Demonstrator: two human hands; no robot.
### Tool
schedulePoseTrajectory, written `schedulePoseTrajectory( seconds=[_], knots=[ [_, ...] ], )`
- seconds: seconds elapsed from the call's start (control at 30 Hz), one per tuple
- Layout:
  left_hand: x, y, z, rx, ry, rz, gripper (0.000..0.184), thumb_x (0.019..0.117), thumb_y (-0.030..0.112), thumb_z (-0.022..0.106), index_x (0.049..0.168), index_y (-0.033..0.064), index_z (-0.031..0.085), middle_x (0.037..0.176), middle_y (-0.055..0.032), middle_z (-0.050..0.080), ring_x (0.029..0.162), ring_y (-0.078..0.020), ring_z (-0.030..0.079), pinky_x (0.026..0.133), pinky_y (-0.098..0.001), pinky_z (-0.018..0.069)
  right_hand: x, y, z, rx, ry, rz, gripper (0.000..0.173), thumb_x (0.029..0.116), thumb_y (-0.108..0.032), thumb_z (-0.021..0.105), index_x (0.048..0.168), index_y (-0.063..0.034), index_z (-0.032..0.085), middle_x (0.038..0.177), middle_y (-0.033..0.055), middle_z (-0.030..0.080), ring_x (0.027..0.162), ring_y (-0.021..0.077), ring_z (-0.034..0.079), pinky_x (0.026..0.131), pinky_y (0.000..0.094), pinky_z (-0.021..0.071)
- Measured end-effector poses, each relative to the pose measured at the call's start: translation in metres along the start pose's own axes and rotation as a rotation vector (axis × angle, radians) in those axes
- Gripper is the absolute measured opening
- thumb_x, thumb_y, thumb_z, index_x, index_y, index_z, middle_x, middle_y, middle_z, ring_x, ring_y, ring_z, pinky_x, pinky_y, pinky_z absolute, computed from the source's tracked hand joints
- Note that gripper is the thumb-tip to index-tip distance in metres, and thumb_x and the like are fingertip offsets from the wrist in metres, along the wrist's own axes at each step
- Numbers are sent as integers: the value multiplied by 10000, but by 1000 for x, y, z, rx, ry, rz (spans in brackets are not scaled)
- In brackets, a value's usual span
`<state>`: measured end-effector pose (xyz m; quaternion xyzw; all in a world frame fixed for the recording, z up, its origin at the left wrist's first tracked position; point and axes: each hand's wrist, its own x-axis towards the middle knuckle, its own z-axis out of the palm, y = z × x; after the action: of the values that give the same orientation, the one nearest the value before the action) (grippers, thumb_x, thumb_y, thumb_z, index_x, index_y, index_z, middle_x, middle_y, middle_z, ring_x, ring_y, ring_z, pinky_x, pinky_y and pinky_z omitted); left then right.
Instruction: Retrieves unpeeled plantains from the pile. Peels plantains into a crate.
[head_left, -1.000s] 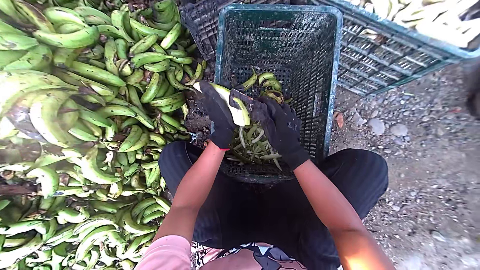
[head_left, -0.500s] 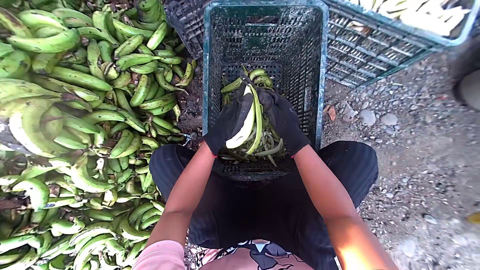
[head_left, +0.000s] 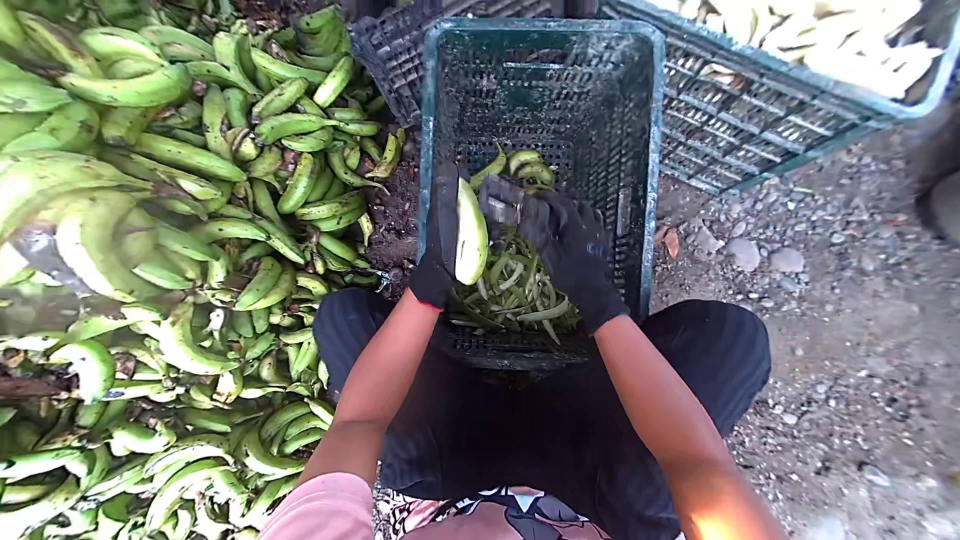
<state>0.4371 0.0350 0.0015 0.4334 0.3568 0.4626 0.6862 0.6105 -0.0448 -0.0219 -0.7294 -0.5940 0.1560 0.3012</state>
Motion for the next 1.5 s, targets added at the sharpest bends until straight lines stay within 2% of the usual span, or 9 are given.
schedulePoseTrajectory(
  seconds=[0.37, 0.63, 0.73, 0.97, 1.1, 1.17, 1.27, 1.37, 1.5],
  knots=[
    [9, 12, -14, -476, 269, -345, 428, 1090, 384, 231, 962, 91, 515, 691, -51, 597, 533, -120, 603, 473, -226, 517, -16, -12, 21, -217, 449, -425, 866, 894, -855, 301, 1308, -208, 701, 1069, 199, 701, 1017, 400, 648, 1020, 647, 352],
    [4, 18, 1, -346, 367, -223, 303, 1096, 347, 282, 1079, 118, 480, 754, -47, 591, 606, -143, 619, 542, -293, 556, -20, -21, 2, -137, 183, -207, 819, 901, -821, 326, 1344, -236, 690, 1139, 242, 693, 1059, 460, 641, 917, 692, 402],
    [-5, 13, 7, -100, 278, -68, 324, 1112, 327, 298, 1203, 86, 495, 835, -33, 603, 700, -120, 636, 648, -320, 585, -13, -23, -8, -79, -9, -53, 653, 968, -675, 367, 1378, -262, 663, 1210, 233, 676, 1107, 472, 620, 857, 693, 424],
    [2, 6, -7, -29, 129, -33, 449, 1108, 431, 194, 1214, 109, 489, 845, -32, 643, 698, -126, 665, 623, -305, 597, -16, -16, 2, -216, 145, -192, 884, 861, -892, 281, 1392, -291, 653, 1102, 240, 681, 1003, 462, 637, 867, 693, 422],
    [0, 6, -3, 294, -78, 151, 527, 1099, 323, 166, 1477, 25, 382, 1101, -65, 627, 884, -99, 645, 789, -295, 579, -5, -21, -8, -57, -64, 47, 629, 984, -636, 405, 1433, -246, 609, 1252, 261, 647, 1138, 496, 605, 872, 716, 431],
    [-9, 6, 10, 336, -157, 62, 465, 1104, 338, 204, 1423, 94, 438, 1042, -38, 642, 801, -99, 651, 686, -292, 592, 5, -12, -7, 119, -133, 172, 593, 1036, -594, 367, 1397, -201, 627, 1254, 170, 674, 1152, 380, 636, 903, 672, 462],
    [-26, 8, 19, 495, -318, -17, 583, 1083, 411, 292, 1576, 105, 339, 1215, -78, 659, 950, -125, 670, 847, -327, 581, 8, 6, -1, 440, -123, 262, 525, 1093, -462, 350, 1299, -74, 638, 1121, 133, 690, 1024, 237, 654, 898, 528, 505],
    [-17, 6, 19, 228, -320, -38, 561, 1074, 418, 223, 1525, 98, 321, 822, -68, 688, 644, -179, 682, 586, -339, 609, 4, 9, 1, 518, -86, 194, 526, 1069, -464, 367, 1358, -97, 609, 1218, 94, 680, 1103, 157, 642, 974, 438, 512],
    [-5, 16, -2, 62, -176, -18, 545, 1105, 373, 150, 1414, 70, 481, 953, -23, 666, 796, -100, 662, 729, -284, 591, -5, 6, 2, 38, 34, -166, 697, 976, -645, 372, 1383, -151, 645, 1258, 246, 657, 1156, 460, 614, 908, 684, 442]
  ],
)
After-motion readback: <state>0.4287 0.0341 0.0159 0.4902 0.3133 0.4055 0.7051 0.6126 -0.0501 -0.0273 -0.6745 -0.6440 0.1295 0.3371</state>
